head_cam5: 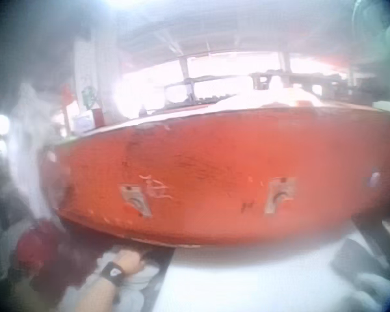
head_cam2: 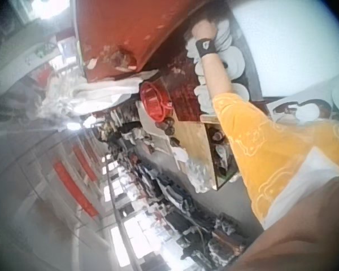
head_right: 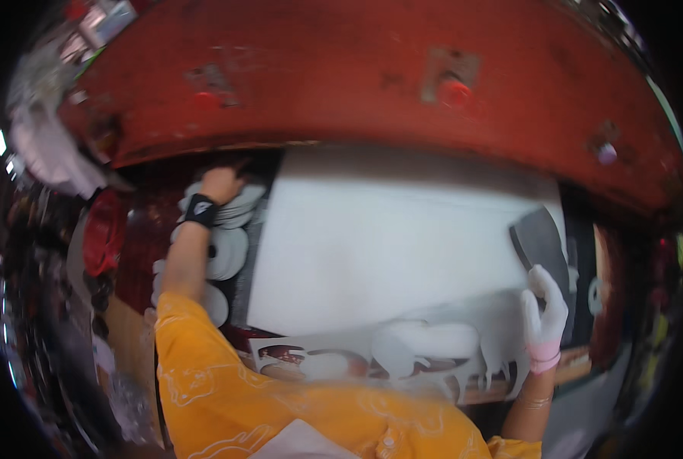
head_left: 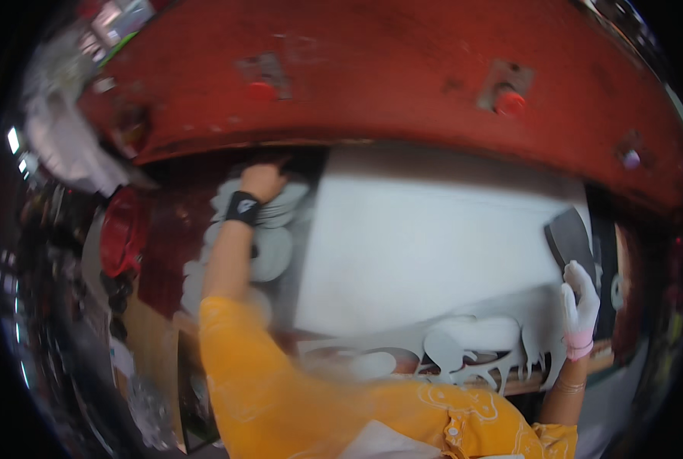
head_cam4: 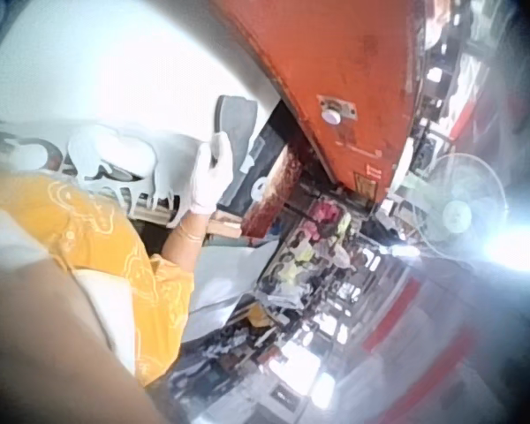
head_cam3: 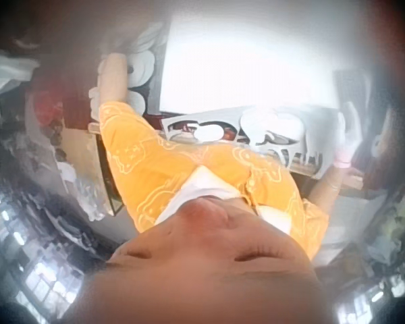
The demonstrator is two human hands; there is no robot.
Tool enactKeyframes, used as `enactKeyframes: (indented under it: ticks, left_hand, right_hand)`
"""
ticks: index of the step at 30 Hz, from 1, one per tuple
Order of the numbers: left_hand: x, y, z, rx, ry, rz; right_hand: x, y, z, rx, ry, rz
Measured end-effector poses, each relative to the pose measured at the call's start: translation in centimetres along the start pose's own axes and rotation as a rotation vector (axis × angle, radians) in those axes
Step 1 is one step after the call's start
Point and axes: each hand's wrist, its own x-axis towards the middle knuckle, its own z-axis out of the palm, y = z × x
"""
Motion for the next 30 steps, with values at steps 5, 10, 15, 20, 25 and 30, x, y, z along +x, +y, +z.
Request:
enactKeyframes:
  ticks: [5,10,15,20,25,30]
  left_hand:
    - [-7.9,1.5,-2.5,-0.571,0.262,0.259]
    - [-23.7,5.0,-4.4,-0.794,-0.24,-0.033]
    - [-31.6,9.9,-0.2,-0.948,-0.179,-0.313]
    - [-31.7,9.7,3.4,-1.113,0.012,-0.136]
    - [-32.4,7.8,0.7,-1.15,0.389,-0.108]
    - [-30.6,6.3,-9.1,-1.517,0.891,-0.004]
  right_hand:
    - [-8.9,3.0,-4.3,-0.196,0.212,0.355]
    - [-13.9,4.7,-3.1,-0.329,0.363,0.379]
    - [-12.6,5.9,-3.8,-0.404,0.231,0.435]
    - [-13.0,5.2,-3.9,-0.457,0.185,0.493]
    - [-13.4,3.7,-5.2,-0.141,0.046,0.396]
    - [-12.6,0.0,-7.6,0.396,-0.08,0.194]
